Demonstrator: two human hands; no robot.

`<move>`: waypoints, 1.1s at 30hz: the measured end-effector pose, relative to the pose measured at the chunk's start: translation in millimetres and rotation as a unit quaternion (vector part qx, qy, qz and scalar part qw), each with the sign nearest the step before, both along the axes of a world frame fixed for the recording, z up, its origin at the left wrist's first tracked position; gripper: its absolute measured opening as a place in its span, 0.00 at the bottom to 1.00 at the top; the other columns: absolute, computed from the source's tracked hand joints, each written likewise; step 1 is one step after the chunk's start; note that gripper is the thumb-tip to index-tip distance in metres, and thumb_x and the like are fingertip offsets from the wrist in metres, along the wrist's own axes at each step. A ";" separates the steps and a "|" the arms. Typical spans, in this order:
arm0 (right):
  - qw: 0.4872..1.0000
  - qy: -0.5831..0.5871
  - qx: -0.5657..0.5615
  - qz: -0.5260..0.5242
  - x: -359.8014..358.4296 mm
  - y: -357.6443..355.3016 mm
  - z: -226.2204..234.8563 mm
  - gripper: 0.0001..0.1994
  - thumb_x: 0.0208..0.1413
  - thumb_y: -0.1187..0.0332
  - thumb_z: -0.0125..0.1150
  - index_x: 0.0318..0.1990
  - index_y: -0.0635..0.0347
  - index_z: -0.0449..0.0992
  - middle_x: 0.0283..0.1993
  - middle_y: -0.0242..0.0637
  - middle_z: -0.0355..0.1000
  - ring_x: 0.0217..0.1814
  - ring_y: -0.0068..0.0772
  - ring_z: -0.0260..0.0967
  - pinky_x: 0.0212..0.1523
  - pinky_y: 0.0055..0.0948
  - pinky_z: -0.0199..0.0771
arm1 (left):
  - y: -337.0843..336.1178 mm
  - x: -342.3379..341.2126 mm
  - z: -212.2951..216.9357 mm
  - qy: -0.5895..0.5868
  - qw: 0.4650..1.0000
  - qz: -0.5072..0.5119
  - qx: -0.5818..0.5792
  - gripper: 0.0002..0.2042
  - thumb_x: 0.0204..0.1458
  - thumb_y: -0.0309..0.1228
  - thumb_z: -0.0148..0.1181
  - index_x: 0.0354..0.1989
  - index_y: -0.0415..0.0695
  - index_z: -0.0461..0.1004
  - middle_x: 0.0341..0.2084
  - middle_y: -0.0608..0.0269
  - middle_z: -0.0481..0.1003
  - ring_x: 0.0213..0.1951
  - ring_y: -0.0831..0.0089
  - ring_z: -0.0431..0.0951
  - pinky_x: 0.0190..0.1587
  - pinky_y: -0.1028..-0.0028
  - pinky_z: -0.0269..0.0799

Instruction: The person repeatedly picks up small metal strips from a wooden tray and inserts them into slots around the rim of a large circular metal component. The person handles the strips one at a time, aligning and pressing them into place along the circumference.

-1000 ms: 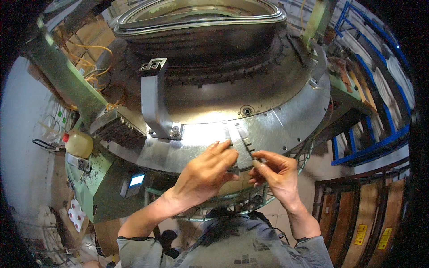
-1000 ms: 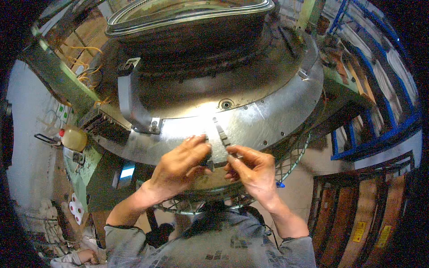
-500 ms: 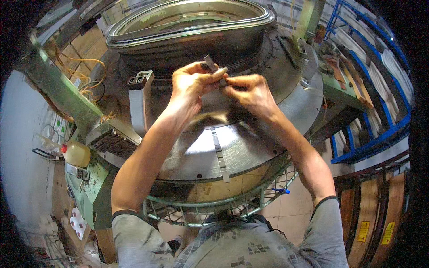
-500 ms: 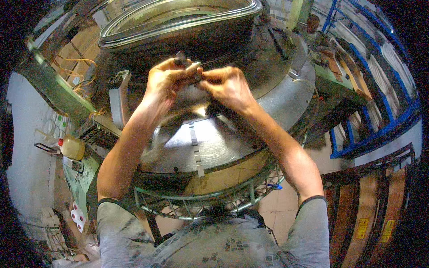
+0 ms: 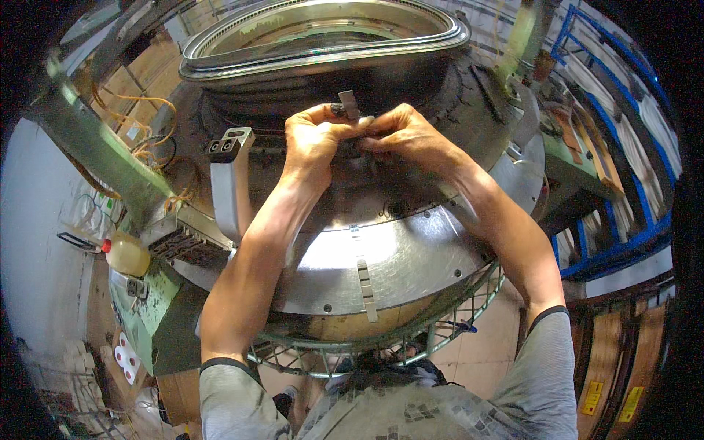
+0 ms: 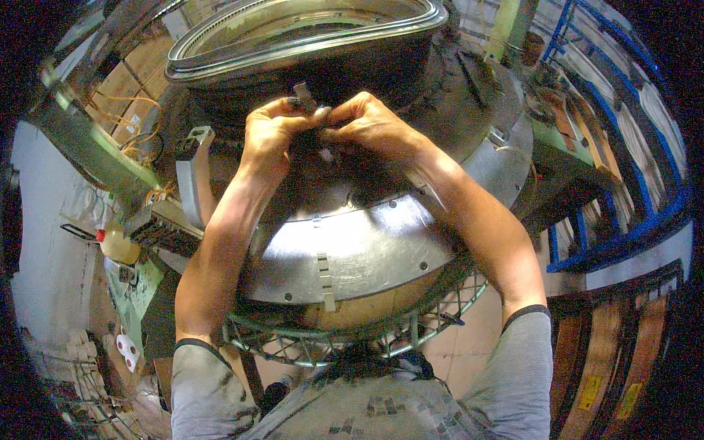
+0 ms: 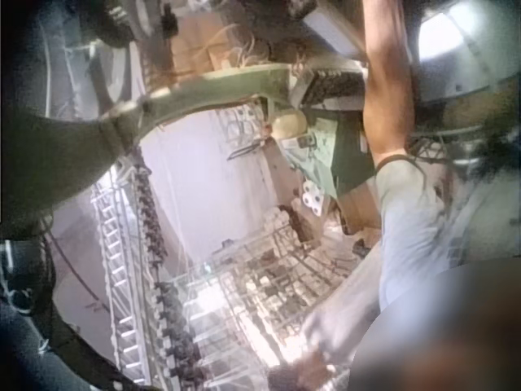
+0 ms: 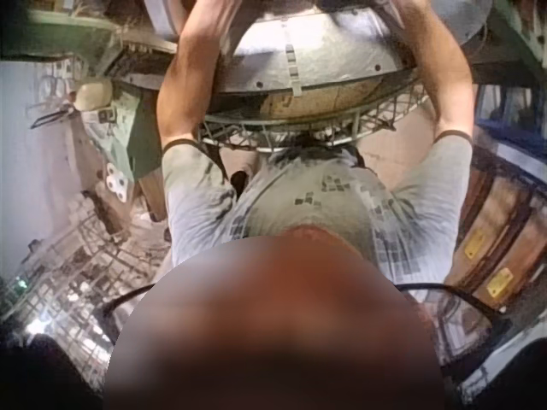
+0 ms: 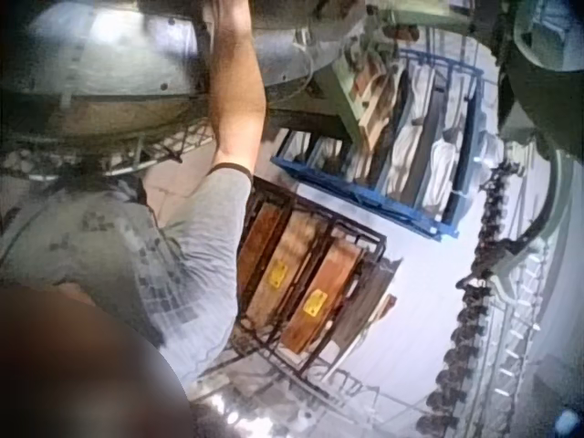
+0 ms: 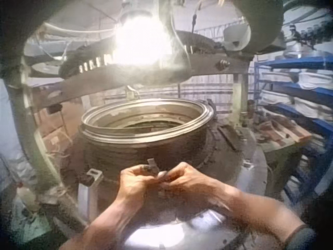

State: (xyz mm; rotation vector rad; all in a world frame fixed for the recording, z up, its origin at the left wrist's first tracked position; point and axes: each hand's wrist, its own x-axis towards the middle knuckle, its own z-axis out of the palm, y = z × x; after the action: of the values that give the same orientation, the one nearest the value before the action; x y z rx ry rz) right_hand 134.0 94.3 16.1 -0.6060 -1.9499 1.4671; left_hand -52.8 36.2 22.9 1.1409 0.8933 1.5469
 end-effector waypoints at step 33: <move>0.926 0.083 0.276 -0.244 -25.3 14.4 -43.1 0.10 0.55 0.66 0.63 0.37 0.63 0.83 0.32 0.49 0.80 0.28 0.31 0.76 0.33 0.31 0.74 | -17.3 11.6 24.3 0.500 0.787 0.205 0.298 0.05 0.47 0.20 0.67 0.32 0.39 0.82 0.26 0.52 0.82 0.29 0.64 0.84 0.34 0.72 0.77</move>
State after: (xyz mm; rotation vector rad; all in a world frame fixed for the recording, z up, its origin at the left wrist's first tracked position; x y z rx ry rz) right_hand 108.7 108.7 -26.9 -0.6187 -1.7888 0.6029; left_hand -41.2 18.9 47.2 2.4921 1.4478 1.5644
